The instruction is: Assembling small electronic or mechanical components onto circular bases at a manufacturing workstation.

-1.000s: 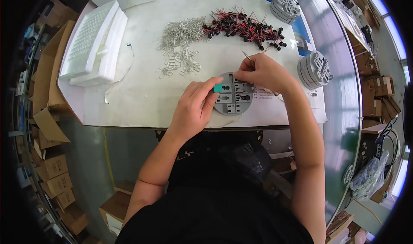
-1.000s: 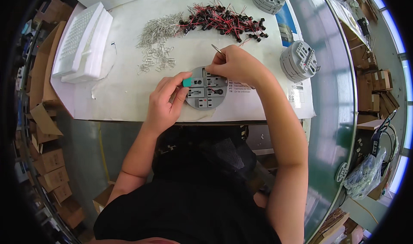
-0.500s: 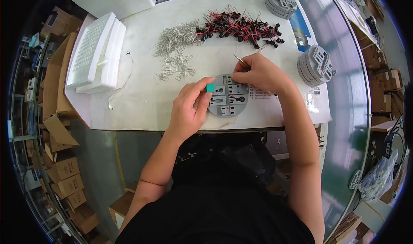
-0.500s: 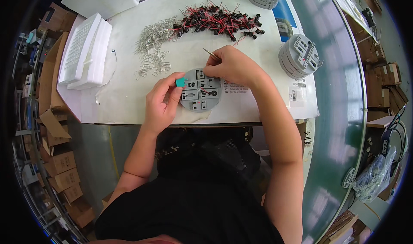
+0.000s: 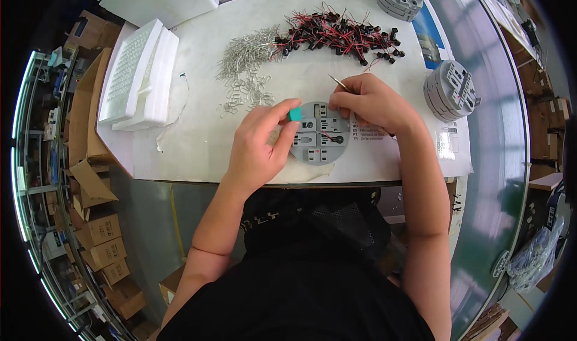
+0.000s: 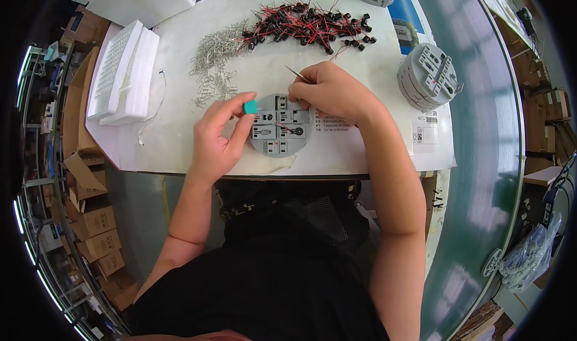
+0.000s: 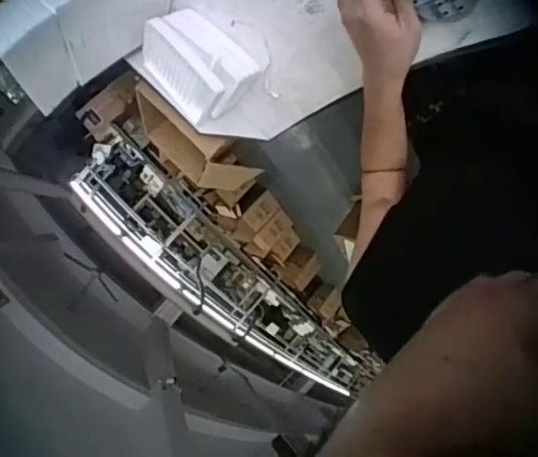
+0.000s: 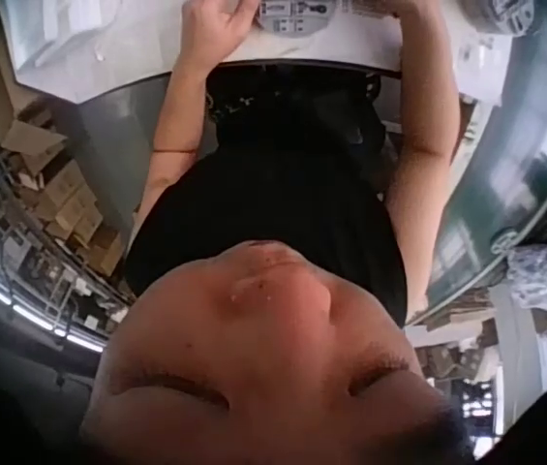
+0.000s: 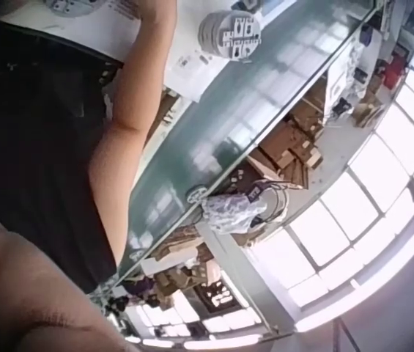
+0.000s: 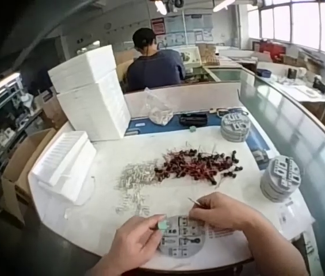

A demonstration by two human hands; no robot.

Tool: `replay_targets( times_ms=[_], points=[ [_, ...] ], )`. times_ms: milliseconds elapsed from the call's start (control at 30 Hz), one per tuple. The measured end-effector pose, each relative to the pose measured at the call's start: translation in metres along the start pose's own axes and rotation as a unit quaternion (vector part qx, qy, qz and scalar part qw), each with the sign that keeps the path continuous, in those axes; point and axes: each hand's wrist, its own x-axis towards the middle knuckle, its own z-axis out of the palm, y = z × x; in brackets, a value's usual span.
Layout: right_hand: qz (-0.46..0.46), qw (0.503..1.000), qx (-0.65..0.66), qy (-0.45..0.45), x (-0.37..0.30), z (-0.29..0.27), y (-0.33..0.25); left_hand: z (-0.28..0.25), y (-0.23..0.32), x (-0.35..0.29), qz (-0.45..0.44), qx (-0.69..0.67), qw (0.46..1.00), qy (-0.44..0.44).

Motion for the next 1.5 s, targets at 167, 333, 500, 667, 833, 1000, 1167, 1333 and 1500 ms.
replay_targets(
  times_ms=[167, 333, 500, 667, 833, 1000, 1167, 1333, 1500],
  points=[
    [0.012, 0.998, 0.065, -0.004, 0.000, -0.004, 0.003, 0.002, 0.017, 0.036, 0.053, 0.108, 0.987, -0.104],
    [0.005, 0.995, 0.102, 0.005, 0.001, -0.007, 0.009, 0.005, 0.026, 0.051, 0.075, 0.165, 0.966, -0.182],
    [-0.015, 0.995, 0.095, 0.013, 0.000, -0.007, 0.011, 0.009, 0.021, 0.053, 0.062, 0.179, 0.955, -0.227],
    [-0.001, 0.983, 0.185, 0.013, -0.001, -0.013, 0.012, 0.002, 0.037, 0.060, 0.087, 0.246, 0.948, -0.184],
    [-0.078, 0.965, 0.241, 0.073, -0.007, -0.017, 0.011, 0.022, 0.071, 0.056, -0.017, 0.356, 0.891, -0.282],
    [-0.168, 0.967, 0.136, 0.137, -0.038, -0.023, 0.001, -0.006, 0.058, 0.032, 0.095, 0.119, 0.978, -0.141],
    [-0.122, 0.970, -0.180, 0.107, -0.055, 0.007, -0.024, 0.008, 0.014, -0.020, 0.029, -0.007, 0.999, -0.018],
    [-0.093, 0.919, -0.372, 0.093, -0.052, 0.044, -0.029, -0.001, 0.004, -0.035, -0.030, -0.066, 0.997, -0.025],
    [-0.088, 0.882, -0.456, 0.080, -0.054, 0.064, -0.032, -0.011, -0.009, -0.027, -0.023, -0.023, 0.996, -0.081]
  ],
)
